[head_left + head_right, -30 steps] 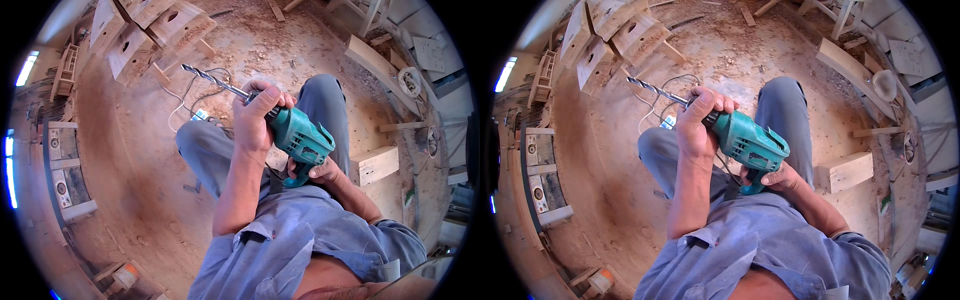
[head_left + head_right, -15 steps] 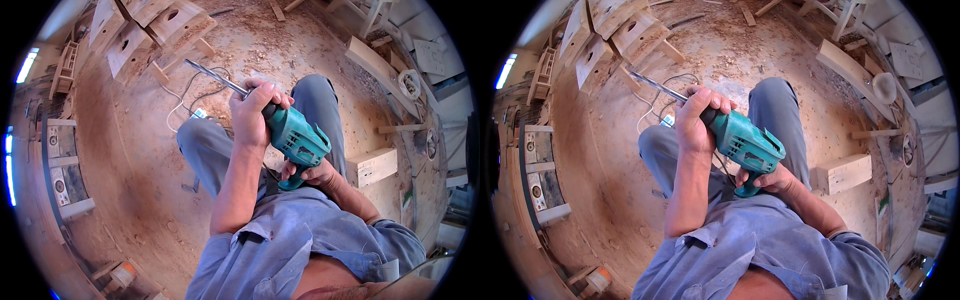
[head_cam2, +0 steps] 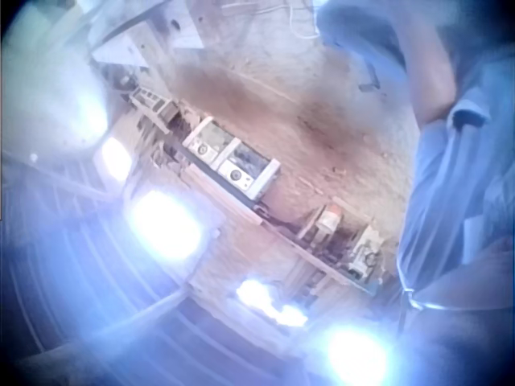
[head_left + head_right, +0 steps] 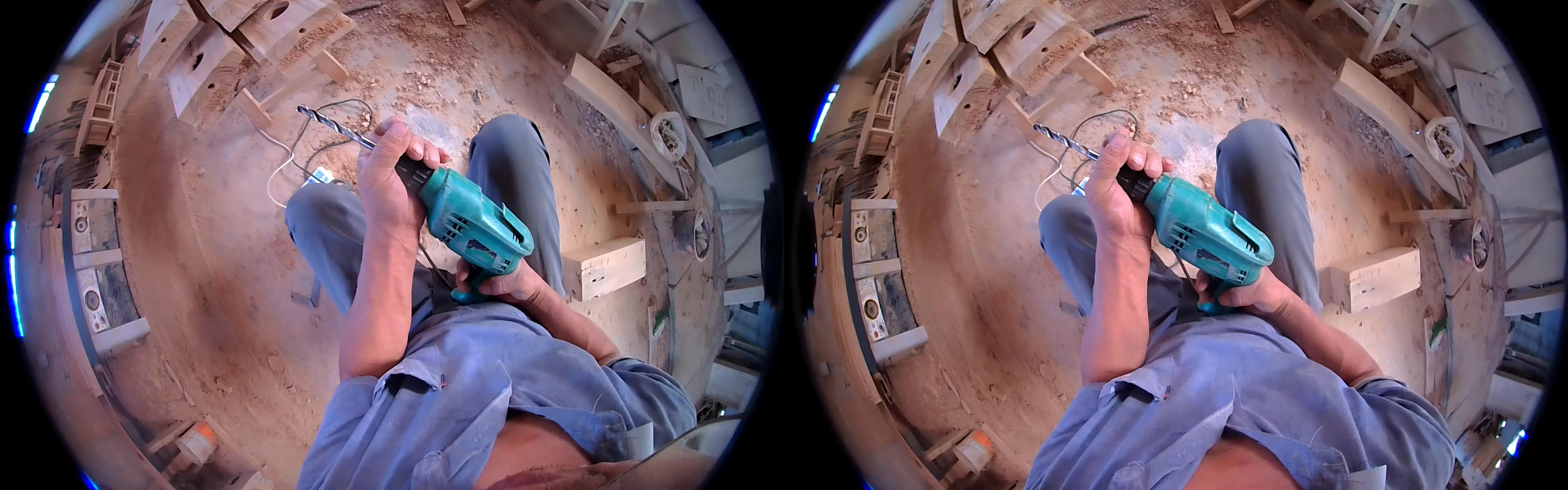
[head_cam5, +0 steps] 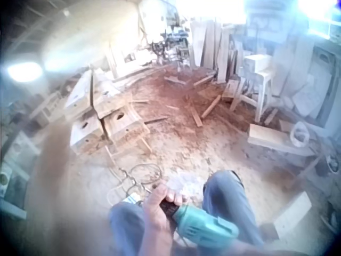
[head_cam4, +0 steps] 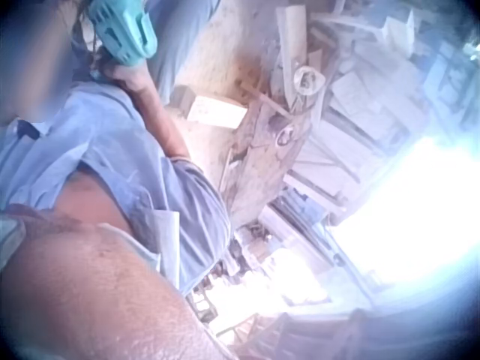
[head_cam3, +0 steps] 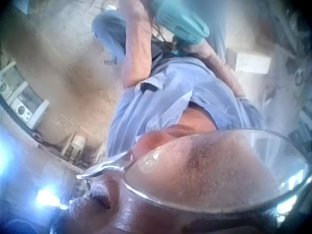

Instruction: The person uses a corded electric drill to bore holes into a wooden plank resting on a workbench. The person drills multiple holes in sequence, repositioning the drill between each hole.

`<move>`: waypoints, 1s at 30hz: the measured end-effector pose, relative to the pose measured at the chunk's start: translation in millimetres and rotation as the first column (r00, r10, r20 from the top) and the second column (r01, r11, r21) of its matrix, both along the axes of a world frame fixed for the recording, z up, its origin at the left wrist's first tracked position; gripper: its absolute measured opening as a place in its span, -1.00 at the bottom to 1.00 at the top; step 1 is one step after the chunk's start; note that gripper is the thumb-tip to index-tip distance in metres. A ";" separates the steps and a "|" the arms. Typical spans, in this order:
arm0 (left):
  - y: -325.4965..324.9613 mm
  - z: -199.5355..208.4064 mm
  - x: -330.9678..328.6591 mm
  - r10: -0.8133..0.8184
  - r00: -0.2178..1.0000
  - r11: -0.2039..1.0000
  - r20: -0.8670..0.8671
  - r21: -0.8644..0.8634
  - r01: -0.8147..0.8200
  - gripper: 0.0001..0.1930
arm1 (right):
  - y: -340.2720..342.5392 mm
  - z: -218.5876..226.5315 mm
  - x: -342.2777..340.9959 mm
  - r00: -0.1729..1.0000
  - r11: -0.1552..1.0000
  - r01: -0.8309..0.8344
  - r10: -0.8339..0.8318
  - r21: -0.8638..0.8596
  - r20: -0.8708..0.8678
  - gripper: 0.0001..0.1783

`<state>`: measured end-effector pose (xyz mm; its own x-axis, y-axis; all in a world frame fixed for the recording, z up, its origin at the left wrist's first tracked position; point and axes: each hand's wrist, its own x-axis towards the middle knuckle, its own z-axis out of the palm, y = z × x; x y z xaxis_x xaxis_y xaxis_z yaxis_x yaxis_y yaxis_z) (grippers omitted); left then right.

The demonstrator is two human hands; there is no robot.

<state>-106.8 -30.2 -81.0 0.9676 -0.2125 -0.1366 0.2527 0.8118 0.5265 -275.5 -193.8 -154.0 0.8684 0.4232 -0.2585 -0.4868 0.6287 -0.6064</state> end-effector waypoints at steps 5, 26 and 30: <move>1.6 -1.7 -1.0 0.021 1.000 1.000 -0.017 0.003 -0.021 -0.81 | 2.9 -2.1 -0.8 1.000 0.998 0.013 -0.013 -0.062 -0.006 -0.47; 5.0 -26.7 11.1 -0.018 0.985 0.989 -0.172 0.145 0.043 -0.33 | 7.2 -4.3 0.8 0.997 0.964 0.017 0.004 -0.264 0.079 -0.31; -2.8 -21.6 3.2 -0.036 0.977 0.983 -0.212 0.166 0.072 -0.39 | 9.5 -8.9 -10.4 0.996 0.940 0.077 -0.058 -0.332 0.067 -0.29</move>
